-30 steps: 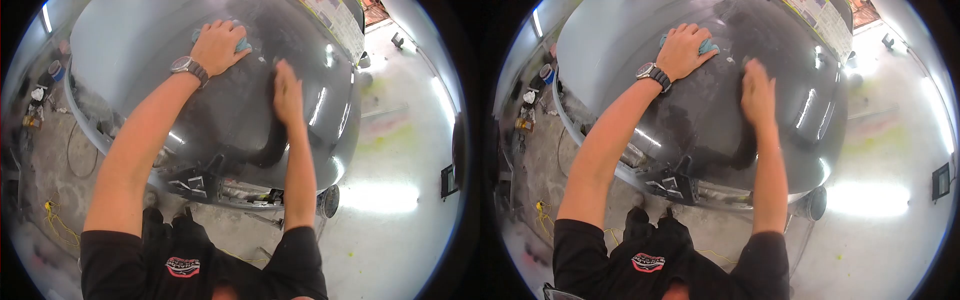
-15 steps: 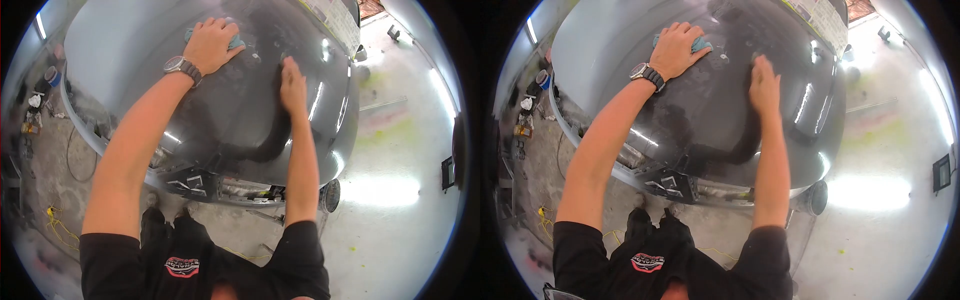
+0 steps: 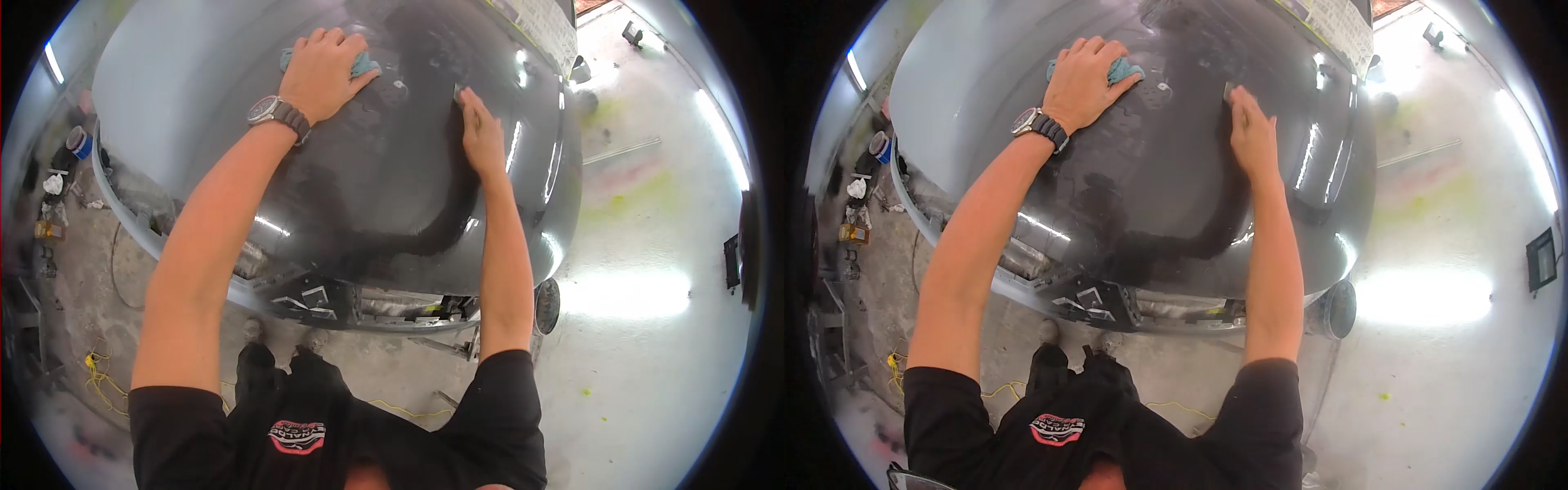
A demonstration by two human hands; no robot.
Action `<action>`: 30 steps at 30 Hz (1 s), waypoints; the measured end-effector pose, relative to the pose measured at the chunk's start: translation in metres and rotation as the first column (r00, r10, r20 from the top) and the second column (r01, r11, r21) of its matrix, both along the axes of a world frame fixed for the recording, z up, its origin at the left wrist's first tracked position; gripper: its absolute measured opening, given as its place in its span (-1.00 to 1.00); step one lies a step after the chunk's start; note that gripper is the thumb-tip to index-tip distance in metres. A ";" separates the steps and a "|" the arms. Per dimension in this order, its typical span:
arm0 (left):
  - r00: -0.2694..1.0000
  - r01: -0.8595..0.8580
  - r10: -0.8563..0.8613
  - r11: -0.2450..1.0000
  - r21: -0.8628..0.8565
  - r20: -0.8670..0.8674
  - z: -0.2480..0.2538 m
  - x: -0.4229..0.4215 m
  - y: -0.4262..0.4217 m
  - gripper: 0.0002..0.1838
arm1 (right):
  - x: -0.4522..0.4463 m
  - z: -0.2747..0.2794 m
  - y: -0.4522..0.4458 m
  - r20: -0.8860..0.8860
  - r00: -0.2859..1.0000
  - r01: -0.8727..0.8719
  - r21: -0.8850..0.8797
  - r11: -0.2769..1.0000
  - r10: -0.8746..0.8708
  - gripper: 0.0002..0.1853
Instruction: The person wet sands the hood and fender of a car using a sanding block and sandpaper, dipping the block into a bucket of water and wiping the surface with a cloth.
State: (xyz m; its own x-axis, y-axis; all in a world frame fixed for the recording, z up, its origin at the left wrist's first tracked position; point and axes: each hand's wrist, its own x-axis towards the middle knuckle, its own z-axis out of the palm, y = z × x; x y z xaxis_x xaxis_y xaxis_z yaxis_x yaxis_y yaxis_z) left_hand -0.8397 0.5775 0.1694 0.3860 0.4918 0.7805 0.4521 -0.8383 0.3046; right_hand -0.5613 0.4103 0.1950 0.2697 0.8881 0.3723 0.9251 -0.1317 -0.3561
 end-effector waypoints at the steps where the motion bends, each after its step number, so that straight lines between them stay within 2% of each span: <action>1: 1.000 -0.005 0.005 1.000 0.001 0.001 0.001 0.000 0.000 -0.66 | -0.005 -0.002 -0.001 0.039 0.999 0.015 0.034 0.999 -0.016 -0.56; 3: 1.000 0.006 -0.006 1.000 0.003 -0.005 0.001 0.000 -0.003 -0.66 | -0.025 -0.018 -0.004 0.108 0.991 0.066 0.105 0.992 -0.077 -0.55; 4: 1.000 0.009 -0.009 1.000 0.002 -0.006 0.001 0.000 -0.002 -0.66 | -0.042 -0.027 -0.028 0.096 0.994 0.035 0.128 0.991 -0.048 -0.56; 7: 1.000 0.011 -0.011 1.000 -0.004 -0.010 0.002 0.000 -0.001 -0.65 | -0.097 -0.034 -0.105 0.046 0.998 -0.035 0.051 0.998 0.032 -0.56; 10: 1.000 0.001 -0.001 1.000 -0.008 -0.015 0.000 0.000 0.000 -0.65 | -0.046 -0.023 -0.084 0.154 0.987 -0.047 0.001 0.999 0.047 -0.57; 14: 0.998 -0.035 0.035 0.999 -0.001 -0.047 0.004 0.001 -0.002 -0.64 | 0.060 -0.003 0.022 -0.012 0.997 0.077 0.056 0.995 -0.077 -0.57; 17: 1.000 -0.006 0.006 0.999 0.038 -0.002 0.004 0.001 -0.002 -0.65 | -0.003 -0.014 0.003 0.144 0.982 0.104 0.110 0.988 -0.120 -0.55; 19: 1.000 -0.003 0.003 0.999 0.039 -0.015 0.006 0.001 -0.001 -0.64 | -0.068 -0.029 -0.054 0.228 0.972 -0.081 0.107 0.991 0.054 -0.48; 21: 1.000 -0.004 0.005 1.000 0.025 -0.028 0.002 0.001 -0.001 -0.64 | -0.129 -0.039 -0.112 0.114 0.979 -0.170 0.012 0.985 0.167 -0.41; 24: 0.999 -0.008 0.008 1.000 0.013 -0.040 0.003 0.003 0.001 -0.65 | -0.089 -0.026 -0.094 0.233 0.957 -0.166 -0.047 0.985 0.172 -0.41; 26: 0.999 -0.013 0.013 1.000 0.005 -0.032 0.006 0.001 -0.002 -0.66 | -0.025 -0.012 -0.029 0.113 0.993 -0.053 0.062 0.997 0.045 -0.55; 28: 0.999 -0.021 0.021 1.000 -0.003 -0.027 0.007 0.001 -0.004 -0.66 | 0.034 0.003 0.028 0.066 0.996 0.066 0.004 0.998 -0.066 -0.54; 30: 1.000 -0.016 0.016 1.000 -0.007 -0.026 0.008 0.000 -0.004 -0.67 | 0.005 -0.003 0.027 0.179 0.982 0.053 0.058 0.997 -0.063 -0.52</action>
State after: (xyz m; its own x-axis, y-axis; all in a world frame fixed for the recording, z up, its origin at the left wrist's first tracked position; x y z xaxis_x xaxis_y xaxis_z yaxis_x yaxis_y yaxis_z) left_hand -0.8395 0.5735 0.1771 0.3977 0.5035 0.7670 0.4732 -0.8288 0.2987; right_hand -0.5563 0.4376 0.1923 0.2443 0.8507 0.4654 0.9661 -0.1723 -0.1922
